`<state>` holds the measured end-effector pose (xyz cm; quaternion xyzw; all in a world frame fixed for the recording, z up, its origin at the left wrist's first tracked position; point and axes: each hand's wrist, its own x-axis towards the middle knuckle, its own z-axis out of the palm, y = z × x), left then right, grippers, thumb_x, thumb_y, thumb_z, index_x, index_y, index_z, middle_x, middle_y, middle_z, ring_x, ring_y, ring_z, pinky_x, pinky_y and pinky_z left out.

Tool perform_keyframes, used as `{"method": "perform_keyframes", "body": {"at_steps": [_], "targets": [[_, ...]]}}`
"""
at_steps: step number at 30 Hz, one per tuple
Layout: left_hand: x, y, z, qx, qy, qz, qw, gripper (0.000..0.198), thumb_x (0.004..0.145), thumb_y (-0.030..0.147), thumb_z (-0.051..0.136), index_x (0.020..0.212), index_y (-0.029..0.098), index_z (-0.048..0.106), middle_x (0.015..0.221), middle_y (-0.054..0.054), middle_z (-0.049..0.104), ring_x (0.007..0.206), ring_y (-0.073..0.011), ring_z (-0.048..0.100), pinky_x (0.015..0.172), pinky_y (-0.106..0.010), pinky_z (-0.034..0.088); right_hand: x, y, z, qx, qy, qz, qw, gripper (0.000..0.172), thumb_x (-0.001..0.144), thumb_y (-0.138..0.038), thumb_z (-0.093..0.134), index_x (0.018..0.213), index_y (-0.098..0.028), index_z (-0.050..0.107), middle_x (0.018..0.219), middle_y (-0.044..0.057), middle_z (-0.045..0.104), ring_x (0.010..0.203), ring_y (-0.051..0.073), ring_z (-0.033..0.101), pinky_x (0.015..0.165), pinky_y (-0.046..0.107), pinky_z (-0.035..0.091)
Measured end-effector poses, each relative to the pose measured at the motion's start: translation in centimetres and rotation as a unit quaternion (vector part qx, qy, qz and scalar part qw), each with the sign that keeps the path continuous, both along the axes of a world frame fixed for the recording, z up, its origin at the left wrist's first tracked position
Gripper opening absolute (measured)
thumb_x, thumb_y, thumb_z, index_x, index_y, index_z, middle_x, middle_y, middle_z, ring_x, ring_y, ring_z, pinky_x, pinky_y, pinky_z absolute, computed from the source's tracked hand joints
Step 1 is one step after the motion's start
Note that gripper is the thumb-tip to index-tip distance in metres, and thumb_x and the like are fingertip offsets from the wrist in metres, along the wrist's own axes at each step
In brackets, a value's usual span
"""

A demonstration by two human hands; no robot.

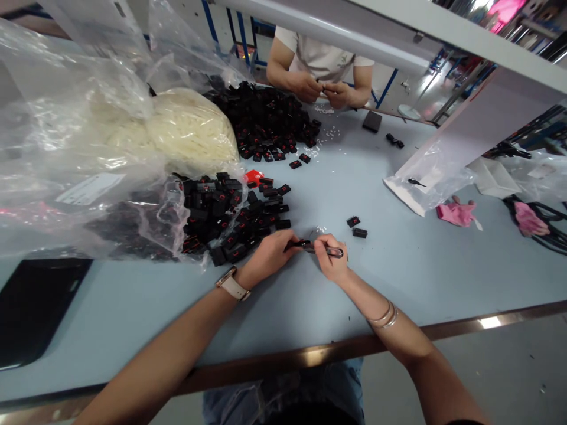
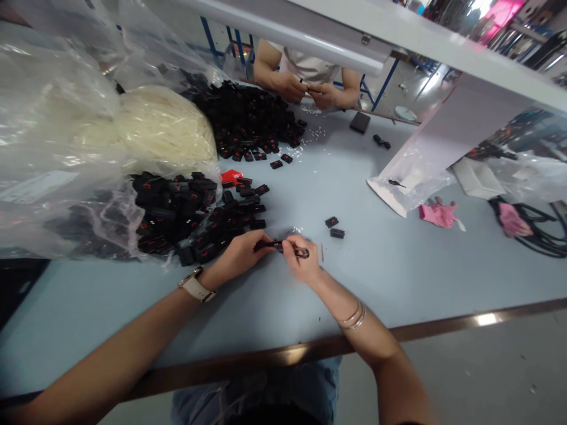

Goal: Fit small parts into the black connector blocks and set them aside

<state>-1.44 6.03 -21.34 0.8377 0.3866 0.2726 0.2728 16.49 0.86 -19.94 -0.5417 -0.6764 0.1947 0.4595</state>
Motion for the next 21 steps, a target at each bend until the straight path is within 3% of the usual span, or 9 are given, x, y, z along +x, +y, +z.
{"method": "perform_keyframes", "body": {"at_steps": [5, 21], "targets": [[-0.01, 0.02, -0.05, -0.003, -0.001, 0.000, 1.000, 0.010, 0.084, 0.024, 0.061, 0.079, 0.018, 0.055, 0.074, -0.001, 0.062, 0.065, -0.0142, 0.058, 0.059, -0.024, 0.043, 0.05, -0.07, -0.55, -0.005, 0.048, -0.023, 0.999, 0.036, 0.094, -0.045, 0.037, 0.075, -0.019, 0.055, 0.052, -0.002, 0.051, 0.047, 0.012, 0.048, 0.049, 0.025, 0.041], [0.02, -0.01, 0.05, -0.007, 0.006, 0.002, 1.000, 0.010, 0.085, 0.024, 0.058, 0.078, 0.017, 0.055, 0.073, 0.000, 0.061, 0.063, -0.0131, 0.056, 0.058, -0.024, 0.042, -0.01, 0.08, 0.04, -0.037, 0.022, -0.003, 0.999, 0.032, 0.093, -0.041, 0.038, 0.075, -0.020, 0.053, 0.055, -0.002, 0.052, 0.049, 0.011, 0.047, 0.050, 0.024, 0.038]]}}
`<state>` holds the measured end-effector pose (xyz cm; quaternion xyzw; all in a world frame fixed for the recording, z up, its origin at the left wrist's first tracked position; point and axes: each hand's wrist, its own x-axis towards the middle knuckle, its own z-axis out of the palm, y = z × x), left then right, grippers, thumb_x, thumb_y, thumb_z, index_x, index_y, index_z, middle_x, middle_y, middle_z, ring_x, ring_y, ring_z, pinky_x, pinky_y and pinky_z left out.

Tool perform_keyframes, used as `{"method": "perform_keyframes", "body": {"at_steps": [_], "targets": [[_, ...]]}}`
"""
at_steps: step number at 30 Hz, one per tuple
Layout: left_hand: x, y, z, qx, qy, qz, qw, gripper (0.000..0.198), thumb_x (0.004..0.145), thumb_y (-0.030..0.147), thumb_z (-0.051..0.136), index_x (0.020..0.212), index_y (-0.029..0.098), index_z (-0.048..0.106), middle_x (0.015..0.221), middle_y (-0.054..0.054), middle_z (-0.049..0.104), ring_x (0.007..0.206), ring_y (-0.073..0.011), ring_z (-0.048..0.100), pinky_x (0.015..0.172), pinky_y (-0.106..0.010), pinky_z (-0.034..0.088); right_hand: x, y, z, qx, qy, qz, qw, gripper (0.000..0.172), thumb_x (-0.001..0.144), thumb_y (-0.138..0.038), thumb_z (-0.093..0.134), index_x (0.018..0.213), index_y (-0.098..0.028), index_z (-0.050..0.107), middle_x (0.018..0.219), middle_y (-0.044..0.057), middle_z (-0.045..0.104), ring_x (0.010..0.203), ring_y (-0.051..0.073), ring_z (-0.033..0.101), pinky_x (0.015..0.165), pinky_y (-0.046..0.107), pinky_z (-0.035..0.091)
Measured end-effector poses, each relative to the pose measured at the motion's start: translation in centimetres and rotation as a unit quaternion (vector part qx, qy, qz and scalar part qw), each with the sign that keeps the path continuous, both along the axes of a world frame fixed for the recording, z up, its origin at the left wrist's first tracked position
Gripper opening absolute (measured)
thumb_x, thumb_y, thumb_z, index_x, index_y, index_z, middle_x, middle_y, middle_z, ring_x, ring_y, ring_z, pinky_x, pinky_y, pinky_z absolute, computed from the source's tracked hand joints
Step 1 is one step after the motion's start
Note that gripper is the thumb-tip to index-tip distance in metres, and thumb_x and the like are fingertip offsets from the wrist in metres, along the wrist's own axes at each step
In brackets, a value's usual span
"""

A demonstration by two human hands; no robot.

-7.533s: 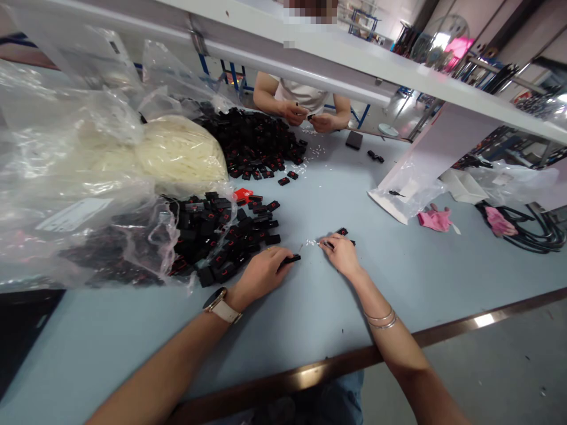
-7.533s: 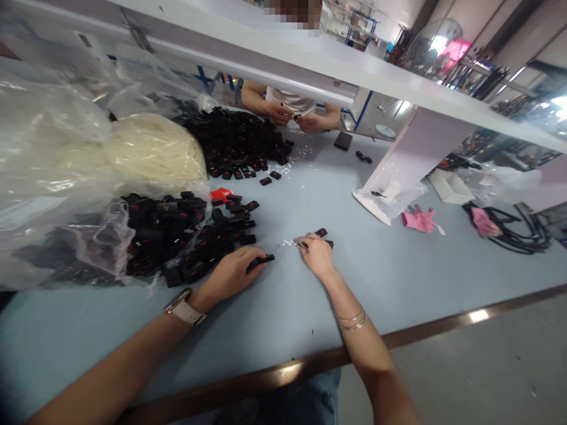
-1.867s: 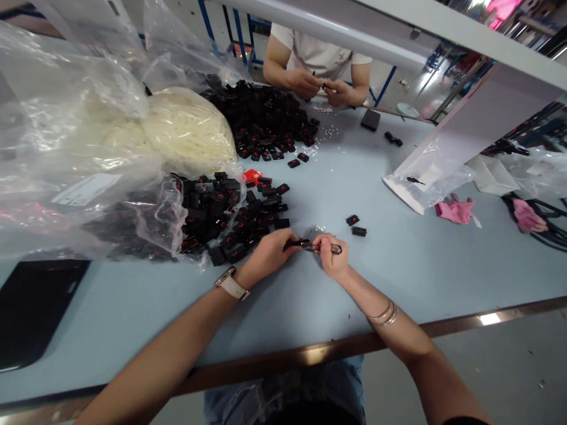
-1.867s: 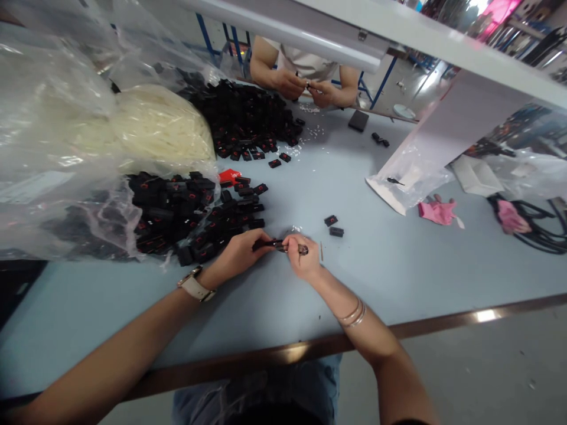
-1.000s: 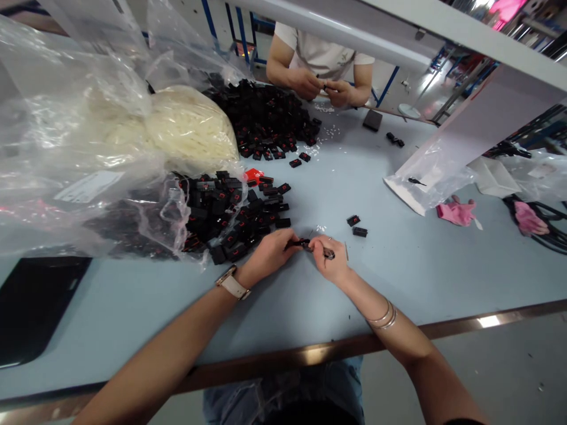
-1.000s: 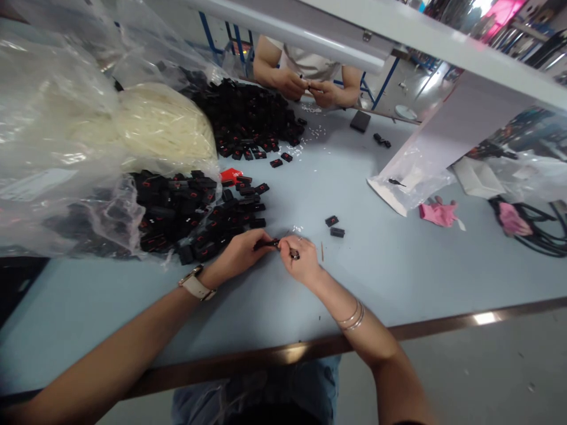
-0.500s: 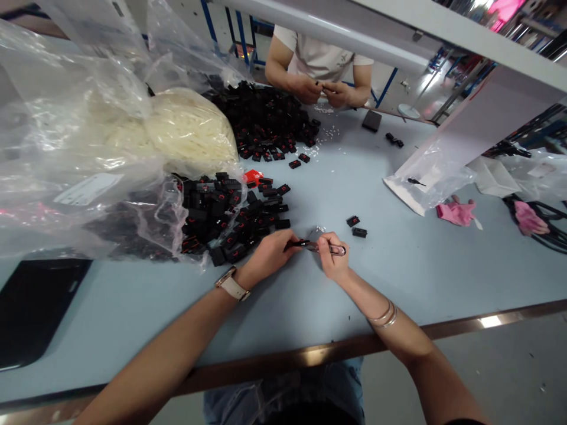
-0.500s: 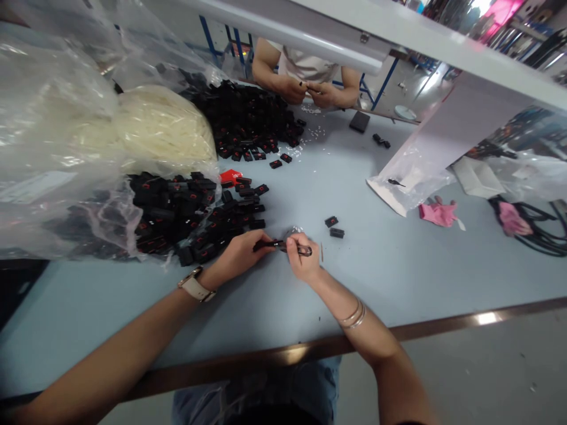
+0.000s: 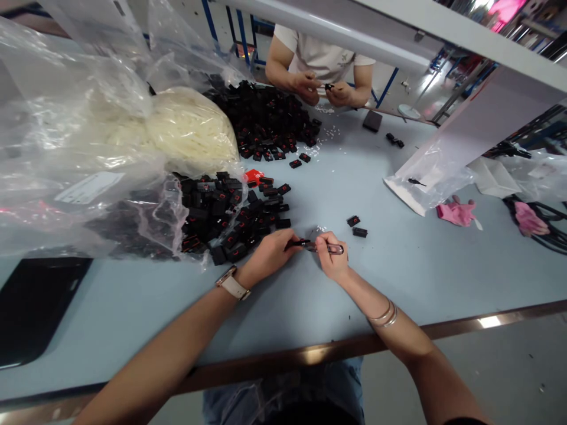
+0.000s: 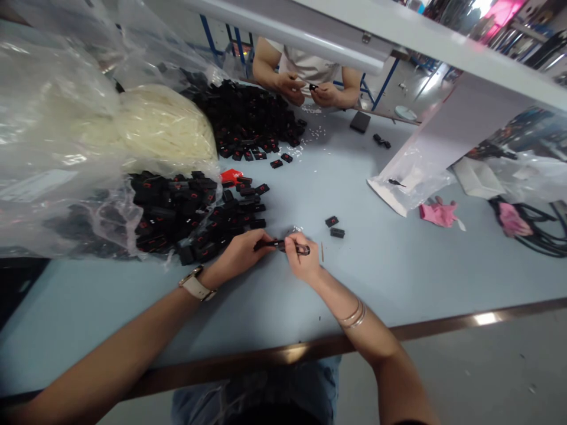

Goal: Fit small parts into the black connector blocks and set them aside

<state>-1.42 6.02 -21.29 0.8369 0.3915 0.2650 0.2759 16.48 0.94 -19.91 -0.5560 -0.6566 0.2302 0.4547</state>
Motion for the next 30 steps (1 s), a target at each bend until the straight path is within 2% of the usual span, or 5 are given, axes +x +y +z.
{"method": "perform_keyframes", "body": {"at_steps": [9, 18, 21, 25, 30], "targets": [[0.0, 0.0, 0.0, 0.019, -0.010, -0.005, 1.000, 0.011, 0.084, 0.023, 0.059, 0.077, 0.017, 0.054, 0.072, 0.000, 0.060, 0.063, -0.0129, 0.056, 0.058, -0.024, 0.043, -0.2, 0.0, 0.8, -0.002, -0.038, 0.013, 0.999, 0.027, 0.092, -0.037, 0.039, 0.074, -0.020, 0.052, 0.053, -0.004, 0.047, 0.047, 0.010, 0.045, 0.049, 0.023, 0.036], [0.0, 0.0, 0.2, 0.013, 0.002, 0.002, 1.000, 0.010, 0.083, 0.023, 0.061, 0.078, 0.018, 0.054, 0.074, 0.000, 0.062, 0.067, -0.0138, 0.058, 0.060, -0.024, 0.045, -0.4, 0.0, 0.9, -0.006, -0.069, 0.025, 0.997, 0.024, 0.092, -0.035, 0.040, 0.075, -0.021, 0.051, 0.051, -0.005, 0.044, 0.047, 0.010, 0.044, 0.049, 0.023, 0.035], [0.0, 0.0, 0.3, 0.008, 0.005, 0.003, 1.000, 0.010, 0.083, 0.022, 0.061, 0.077, 0.018, 0.054, 0.073, 0.000, 0.062, 0.065, -0.0136, 0.058, 0.059, -0.024, 0.044, -0.2, 0.0, 0.4, -0.003, -0.042, 0.018, 0.999, 0.025, 0.092, -0.036, 0.040, 0.075, -0.021, 0.051, 0.052, -0.005, 0.045, 0.047, 0.011, 0.045, 0.049, 0.023, 0.036], [0.0, 0.0, 0.2, 0.005, 0.001, 0.004, 1.000, 0.009, 0.082, 0.021, 0.062, 0.078, 0.018, 0.055, 0.073, 0.000, 0.062, 0.064, -0.0133, 0.058, 0.058, -0.023, 0.044, 0.1, -0.1, -0.8, 0.020, 0.028, -0.026, 0.999, 0.028, 0.094, -0.039, 0.038, 0.077, -0.021, 0.051, 0.055, -0.003, 0.051, 0.048, 0.011, 0.048, 0.048, 0.024, 0.038], [0.0, 0.0, 0.1, 0.010, 0.002, 0.005, 1.000, 0.009, 0.084, 0.023, 0.061, 0.078, 0.018, 0.055, 0.073, 0.000, 0.062, 0.064, -0.0131, 0.057, 0.058, -0.023, 0.044, 0.1, -0.1, -0.4, -0.001, 0.025, 0.007, 1.000, 0.031, 0.093, -0.043, 0.038, 0.077, -0.021, 0.051, 0.054, -0.003, 0.052, 0.048, 0.012, 0.048, 0.048, 0.025, 0.039]]}}
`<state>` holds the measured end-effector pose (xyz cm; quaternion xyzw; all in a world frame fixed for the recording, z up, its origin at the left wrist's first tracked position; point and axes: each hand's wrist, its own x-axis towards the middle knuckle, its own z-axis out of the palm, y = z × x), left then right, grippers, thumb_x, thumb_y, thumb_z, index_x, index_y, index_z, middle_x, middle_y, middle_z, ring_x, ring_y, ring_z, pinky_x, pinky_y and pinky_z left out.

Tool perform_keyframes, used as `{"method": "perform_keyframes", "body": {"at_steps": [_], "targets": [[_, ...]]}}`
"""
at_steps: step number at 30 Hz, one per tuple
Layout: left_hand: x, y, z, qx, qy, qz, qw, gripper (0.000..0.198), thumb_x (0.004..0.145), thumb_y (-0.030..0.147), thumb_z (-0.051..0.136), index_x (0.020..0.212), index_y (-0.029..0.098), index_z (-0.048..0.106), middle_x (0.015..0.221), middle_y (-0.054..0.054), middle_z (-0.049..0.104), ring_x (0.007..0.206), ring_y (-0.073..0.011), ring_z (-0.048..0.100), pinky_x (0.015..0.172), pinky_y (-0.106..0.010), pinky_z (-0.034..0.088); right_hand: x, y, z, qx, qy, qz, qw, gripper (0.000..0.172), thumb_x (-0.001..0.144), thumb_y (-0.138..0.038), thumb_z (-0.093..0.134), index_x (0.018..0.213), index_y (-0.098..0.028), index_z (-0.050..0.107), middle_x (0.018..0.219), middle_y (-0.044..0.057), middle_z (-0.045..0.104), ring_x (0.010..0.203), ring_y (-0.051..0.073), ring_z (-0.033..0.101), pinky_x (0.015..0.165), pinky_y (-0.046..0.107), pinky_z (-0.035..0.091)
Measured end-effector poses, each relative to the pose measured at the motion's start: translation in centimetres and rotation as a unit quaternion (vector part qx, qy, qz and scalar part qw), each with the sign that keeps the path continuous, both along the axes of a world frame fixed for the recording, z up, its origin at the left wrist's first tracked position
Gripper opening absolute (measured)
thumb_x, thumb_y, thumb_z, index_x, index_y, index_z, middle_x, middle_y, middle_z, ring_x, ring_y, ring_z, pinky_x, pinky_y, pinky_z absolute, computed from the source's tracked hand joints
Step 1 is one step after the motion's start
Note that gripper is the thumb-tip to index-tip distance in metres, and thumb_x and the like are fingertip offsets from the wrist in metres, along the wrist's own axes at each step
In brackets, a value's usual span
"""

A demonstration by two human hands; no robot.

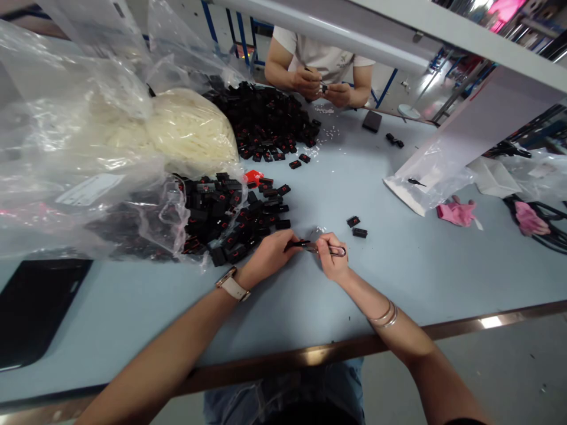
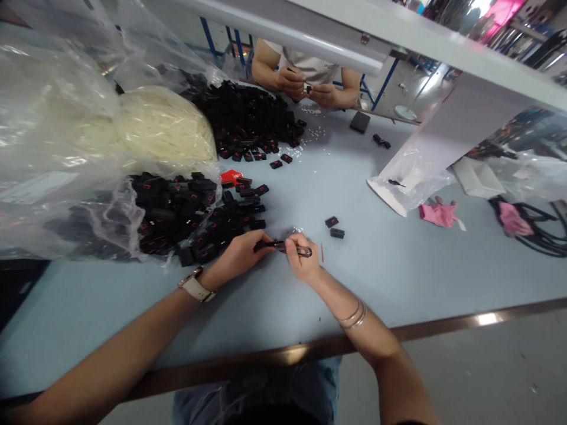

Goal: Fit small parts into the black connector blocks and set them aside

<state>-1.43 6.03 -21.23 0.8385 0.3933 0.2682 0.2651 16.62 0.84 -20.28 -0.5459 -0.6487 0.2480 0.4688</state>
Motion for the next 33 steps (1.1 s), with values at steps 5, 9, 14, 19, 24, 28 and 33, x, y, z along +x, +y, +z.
{"method": "perform_keyframes", "body": {"at_steps": [5, 9, 14, 19, 24, 28, 33], "targets": [[0.0, 0.0, 0.1, -0.008, 0.002, -0.003, 1.000, 0.010, 0.084, 0.024, 0.060, 0.077, 0.018, 0.055, 0.073, 0.000, 0.063, 0.065, -0.0134, 0.058, 0.058, -0.023, 0.044, -0.1, 0.2, 0.9, -0.045, -0.019, 0.024, 0.999, 0.029, 0.092, -0.042, 0.039, 0.077, -0.021, 0.052, 0.053, -0.004, 0.051, 0.047, 0.011, 0.047, 0.049, 0.024, 0.038], [0.0, 0.0, 0.2, -0.006, -0.004, -0.005, 1.000, 0.010, 0.084, 0.024, 0.058, 0.077, 0.018, 0.055, 0.073, -0.001, 0.063, 0.065, -0.0141, 0.058, 0.059, -0.024, 0.045, -0.1, 0.1, 0.7, -0.024, 0.002, 0.009, 1.000, 0.030, 0.092, -0.042, 0.039, 0.076, -0.021, 0.052, 0.053, -0.004, 0.051, 0.047, 0.011, 0.047, 0.048, 0.024, 0.038], [0.0, 0.0, 0.1, -0.001, -0.002, -0.004, 1.000, 0.009, 0.084, 0.024, 0.058, 0.077, 0.018, 0.055, 0.073, -0.001, 0.062, 0.064, -0.0143, 0.058, 0.059, -0.025, 0.045, -0.1, 0.1, 0.0, -0.047, 0.040, 0.016, 0.998, 0.032, 0.091, -0.047, 0.042, 0.076, -0.021, 0.053, 0.052, -0.003, 0.051, 0.046, 0.011, 0.048, 0.048, 0.024, 0.037], [0.1, -0.4, 0.3, 0.029, -0.014, -0.020, 0.999, 0.008, 0.084, 0.020, 0.056, 0.091, 0.017, 0.058, 0.081, -0.003, 0.064, 0.069, -0.0151, 0.059, 0.064, -0.026, 0.047, 0.1, 1.4, -0.6, -0.047, 0.212, -0.080, 0.973, 0.041, 0.088, -0.058, 0.044, 0.069, -0.022, 0.045, 0.047, -0.006, 0.045, 0.040, 0.009, 0.042, 0.042, 0.022, 0.034], [0.3, -0.9, 0.7, 0.103, 0.041, -0.063, 0.992, 0.027, 0.086, 0.021, 0.052, 0.112, 0.015, 0.057, 0.089, -0.008, 0.064, 0.078, -0.0195, 0.060, 0.071, -0.032, 0.049, 0.4, 2.6, -0.4, -0.049, 0.284, -0.132, 0.948, 0.045, 0.082, -0.061, 0.051, 0.064, -0.021, 0.043, 0.044, -0.008, 0.043, 0.037, 0.007, 0.039, 0.040, 0.021, 0.032], [0.4, -1.1, 1.1, 0.165, 0.095, -0.062, 0.980, 0.024, 0.089, 0.028, 0.051, 0.105, 0.015, 0.063, 0.087, -0.010, 0.062, 0.081, -0.0226, 0.057, 0.074, -0.037, 0.049, 0.4, 2.5, -0.2, -0.049, 0.288, -0.124, 0.948, 0.045, 0.082, -0.061, 0.052, 0.063, -0.021, 0.043, 0.044, -0.007, 0.044, 0.037, 0.007, 0.039, 0.040, 0.021, 0.033], [0.4, -1.4, 1.6, 0.202, 0.099, -0.038, 0.974, 0.020, 0.088, 0.025, 0.051, 0.098, 0.020, 0.067, 0.115, -0.014, 0.059, 0.108, -0.0298, 0.052, 0.088, -0.047, 0.045, 0.4, 2.5, -0.5, -0.051, 0.294, -0.124, 0.946, 0.044, 0.083, -0.059, 0.052, 0.063, -0.021, 0.044, 0.043, -0.008, 0.043, 0.038, 0.007, 0.039, 0.041, 0.021, 0.032]]}}
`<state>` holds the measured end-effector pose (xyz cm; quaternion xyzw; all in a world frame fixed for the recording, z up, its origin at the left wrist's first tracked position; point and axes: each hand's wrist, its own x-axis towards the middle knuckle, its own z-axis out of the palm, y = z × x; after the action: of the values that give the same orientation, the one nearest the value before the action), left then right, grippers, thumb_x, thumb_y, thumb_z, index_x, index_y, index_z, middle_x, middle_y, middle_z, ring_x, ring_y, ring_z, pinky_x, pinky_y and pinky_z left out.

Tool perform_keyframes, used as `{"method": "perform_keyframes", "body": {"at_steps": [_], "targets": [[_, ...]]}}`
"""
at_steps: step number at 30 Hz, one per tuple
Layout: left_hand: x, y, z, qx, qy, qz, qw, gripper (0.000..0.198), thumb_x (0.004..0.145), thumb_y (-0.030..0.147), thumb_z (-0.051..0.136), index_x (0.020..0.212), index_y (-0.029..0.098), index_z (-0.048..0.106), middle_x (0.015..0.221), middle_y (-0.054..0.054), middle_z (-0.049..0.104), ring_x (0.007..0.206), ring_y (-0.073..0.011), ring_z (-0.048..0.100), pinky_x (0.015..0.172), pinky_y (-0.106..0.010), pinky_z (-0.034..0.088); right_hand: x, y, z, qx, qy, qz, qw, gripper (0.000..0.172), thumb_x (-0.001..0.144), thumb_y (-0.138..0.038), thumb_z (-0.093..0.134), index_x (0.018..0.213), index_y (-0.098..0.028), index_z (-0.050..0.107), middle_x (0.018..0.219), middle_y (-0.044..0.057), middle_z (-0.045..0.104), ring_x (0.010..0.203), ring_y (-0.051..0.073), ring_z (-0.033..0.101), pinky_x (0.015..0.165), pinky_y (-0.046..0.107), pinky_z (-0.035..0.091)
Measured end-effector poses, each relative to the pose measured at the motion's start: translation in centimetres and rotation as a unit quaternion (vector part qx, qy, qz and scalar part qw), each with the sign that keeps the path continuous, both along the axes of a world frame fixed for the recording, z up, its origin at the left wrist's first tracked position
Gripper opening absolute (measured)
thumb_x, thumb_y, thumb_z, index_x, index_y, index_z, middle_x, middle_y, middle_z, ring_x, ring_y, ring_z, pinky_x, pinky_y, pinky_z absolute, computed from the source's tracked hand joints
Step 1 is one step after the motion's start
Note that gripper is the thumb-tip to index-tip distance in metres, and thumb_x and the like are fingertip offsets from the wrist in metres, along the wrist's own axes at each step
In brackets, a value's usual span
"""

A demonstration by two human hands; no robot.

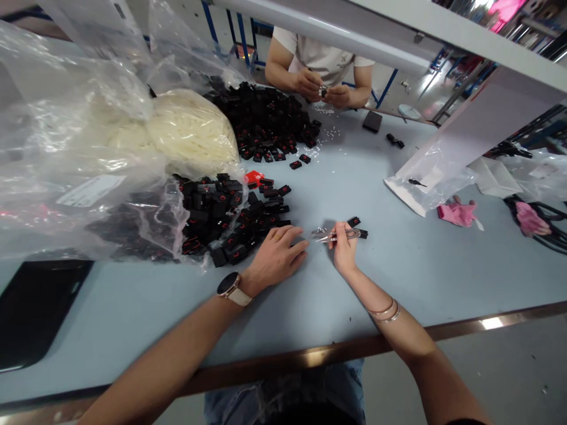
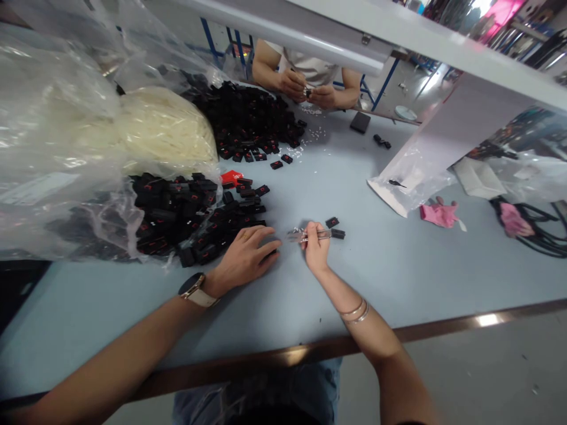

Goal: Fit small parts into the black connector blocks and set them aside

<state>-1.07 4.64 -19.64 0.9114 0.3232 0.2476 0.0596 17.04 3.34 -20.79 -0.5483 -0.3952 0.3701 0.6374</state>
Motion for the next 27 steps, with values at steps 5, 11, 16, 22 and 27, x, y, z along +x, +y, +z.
{"method": "perform_keyframes", "body": {"at_steps": [5, 11, 16, 22, 27], "targets": [[0.0, 0.1, -0.4, -0.012, -0.009, 0.029, 0.999, 0.021, 0.086, 0.013, 0.049, 0.089, 0.021, 0.068, 0.132, -0.013, 0.052, 0.125, -0.0332, 0.042, 0.098, -0.054, 0.036, 0.1, 0.1, -0.1, -0.002, 0.005, 0.010, 1.000, 0.043, 0.083, -0.059, 0.053, 0.064, -0.021, 0.044, 0.044, -0.008, 0.044, 0.037, 0.007, 0.038, 0.040, 0.021, 0.032], [-0.1, 0.3, -0.6, 0.004, -0.022, 0.198, 0.980, 0.029, 0.088, 0.013, 0.046, 0.112, 0.020, 0.061, 0.143, -0.017, 0.040, 0.132, -0.0379, 0.034, 0.097, -0.059, 0.034, 0.0, 0.1, 0.1, -0.004, 0.002, 0.017, 1.000, 0.044, 0.081, -0.060, 0.054, 0.063, -0.020, 0.044, 0.044, -0.008, 0.043, 0.037, 0.007, 0.039, 0.040, 0.021, 0.033], [-0.3, 0.3, -0.5, -0.004, -0.048, 0.139, 0.989, 0.027, 0.087, 0.012, 0.047, 0.108, 0.019, 0.063, 0.136, -0.016, 0.049, 0.129, -0.0354, 0.038, 0.098, -0.057, 0.035, 0.1, 0.1, -0.2, -0.012, 0.011, 0.019, 1.000, 0.050, 0.080, -0.066, 0.051, 0.059, -0.020, 0.045, 0.043, -0.007, 0.043, 0.035, 0.007, 0.037, 0.036, 0.021, 0.029], [-0.4, 0.3, -1.0, -0.028, -0.009, -0.058, 0.998, 0.027, 0.088, 0.010, 0.040, 0.098, 0.017, 0.064, 0.104, -0.011, 0.065, 0.092, -0.0200, 0.060, 0.080, -0.036, 0.051, -0.1, -0.2, 0.1, -0.018, 0.012, 0.038, 0.999, 0.060, 0.080, -0.073, 0.041, 0.049, -0.021, 0.037, 0.042, -0.005, 0.038, 0.037, 0.008, 0.038, 0.037, 0.022, 0.031], [-0.2, 0.5, -0.8, -0.031, 0.034, -0.038, 0.998, 0.026, 0.092, 0.016, 0.039, 0.092, 0.017, 0.065, 0.095, -0.010, 0.066, 0.083, -0.0193, 0.058, 0.074, -0.034, 0.048, 0.1, -0.2, 0.9, -0.002, -0.079, 0.023, 0.997, 0.054, 0.082, -0.064, 0.049, 0.051, -0.020, 0.047, 0.047, -0.002, 0.046, 0.045, 0.010, 0.044, 0.048, 0.025, 0.039]]}}
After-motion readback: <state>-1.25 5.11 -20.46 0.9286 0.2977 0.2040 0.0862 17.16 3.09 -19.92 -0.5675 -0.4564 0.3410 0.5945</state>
